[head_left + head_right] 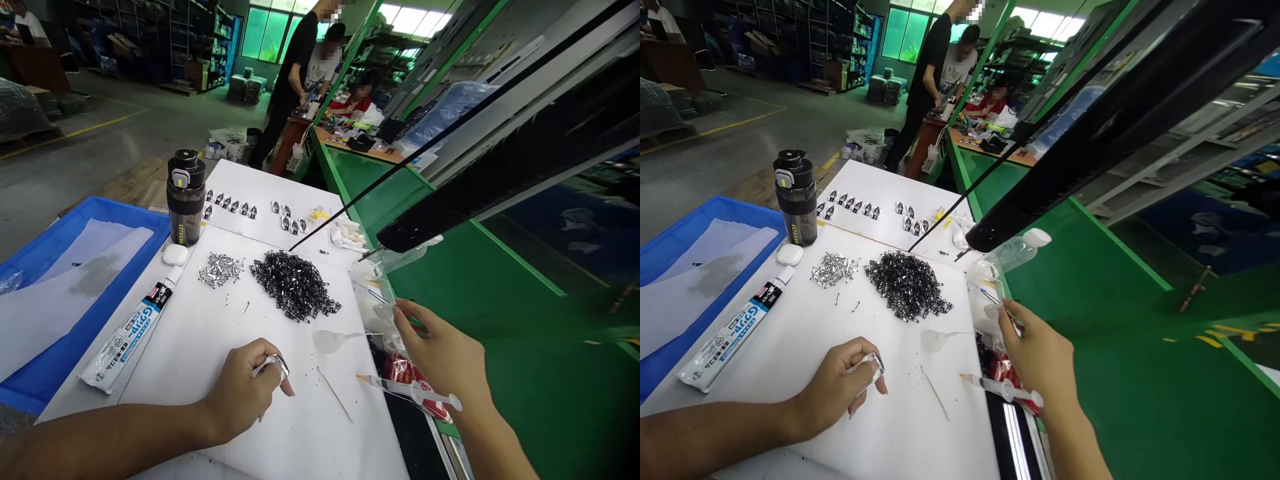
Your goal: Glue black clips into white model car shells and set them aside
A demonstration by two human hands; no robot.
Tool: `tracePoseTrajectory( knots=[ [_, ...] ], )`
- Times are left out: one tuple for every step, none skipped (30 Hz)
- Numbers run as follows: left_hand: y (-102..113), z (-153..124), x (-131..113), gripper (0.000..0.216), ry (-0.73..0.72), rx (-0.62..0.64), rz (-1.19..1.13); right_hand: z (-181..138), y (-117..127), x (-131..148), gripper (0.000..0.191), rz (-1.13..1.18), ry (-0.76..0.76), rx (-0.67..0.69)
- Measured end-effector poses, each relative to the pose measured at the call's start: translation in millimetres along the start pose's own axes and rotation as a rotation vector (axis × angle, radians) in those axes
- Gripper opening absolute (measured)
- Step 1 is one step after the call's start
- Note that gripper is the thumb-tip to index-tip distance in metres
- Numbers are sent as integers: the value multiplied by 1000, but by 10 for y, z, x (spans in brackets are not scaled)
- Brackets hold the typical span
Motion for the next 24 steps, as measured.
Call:
tracePoseTrajectory(
  knots=[
    [-2, -3, -3, 17, 2, 2, 1, -21, 9, -6, 33, -30, -8, -36],
    [-5, -5, -6, 17, 6, 5, 3, -30, 31, -24, 41, -66, -31, -83],
    [-8, -7, -6, 18, 12, 8, 5, -28, 51, -42, 48, -98, -54, -118],
    [-10, -8, -5, 19, 18, 11, 9, -16, 62, -59, 52, -116, -73, -132],
    [-11, -8, -5, 20, 21, 14, 15, 4, 59, -69, 52, -112, -82, -119],
    [-12, -6, -6, 20, 22, 15, 21, 26, 45, -71, 49, -85, -78, -88],
    [-12, -3, -9, 21, 18, 14, 26, 44, 38, -71, 44, -43, -75, -69],
    [-11, 0, -14, 21, 11, 11, 29, 58, 48, -76, 39, 2, -83, -78],
    [-11, 3, -18, 20, 6, 9, 30, 64, 68, -83, 35, 43, -97, -106],
    [-11, 5, -22, 20, 2, 7, 33, 65, 86, -91, 33, 71, -114, -134],
    [-11, 6, -23, 19, 1, 6, 36, 63, 96, -96, 33, 83, -127, -151],
    [-11, 6, -24, 19, 2, 5, 40, 62, 87, -96, 35, 84, -130, -139],
    [-11, 7, -23, 18, 5, 5, 43, 65, 67, -93, 38, 79, -126, -110],
    [-10, 7, -22, 18, 8, 6, 44, 72, 38, -87, 42, 72, -109, -69],
    [-9, 8, -20, 17, 10, 7, 44, 85, 17, -88, 46, 68, -92, -44],
    [-8, 9, -19, 17, 10, 9, 44, 106, 3, -96, 47, 67, -78, -37],
    [-7, 12, -18, 16, 11, 12, 48, 134, -7, -116, 45, 64, -76, -40],
    [-7, 15, -16, 16, 12, 15, 55, 169, -19, -146, 40, 58, -86, -45],
    [-6, 17, -13, 16, 15, 18, 63, 209, -26, -181, 35, 55, -103, -62],
    [-5, 20, -10, 17, 18, 18, 72, 249, -30, -212, 32, 65, -117, -86],
    [-4, 22, -6, 17, 22, 18, 77, 286, -23, -240, 30, 88, -130, -127],
    [-4, 22, -3, 17, 24, 17, 81, 319, -19, -260, 30, 111, -141, -162],
    [-5, 22, -1, 17, 25, 17, 83, 348, -27, -272, 30, 128, -148, -169],
    [-6, 21, 0, 17, 23, 18, 85, 371, -47, -277, 30, 135, -149, -146]
  ],
)
Point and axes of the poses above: each hand's wrist, its own z-axis towards the middle knuckle, its own y-axis out of the back of the hand, x = y × z, the point moved 6 cm from there along z, towards the middle knuckle, and after that the axes turned 9 degrees about -y, right-handed, at the moved point
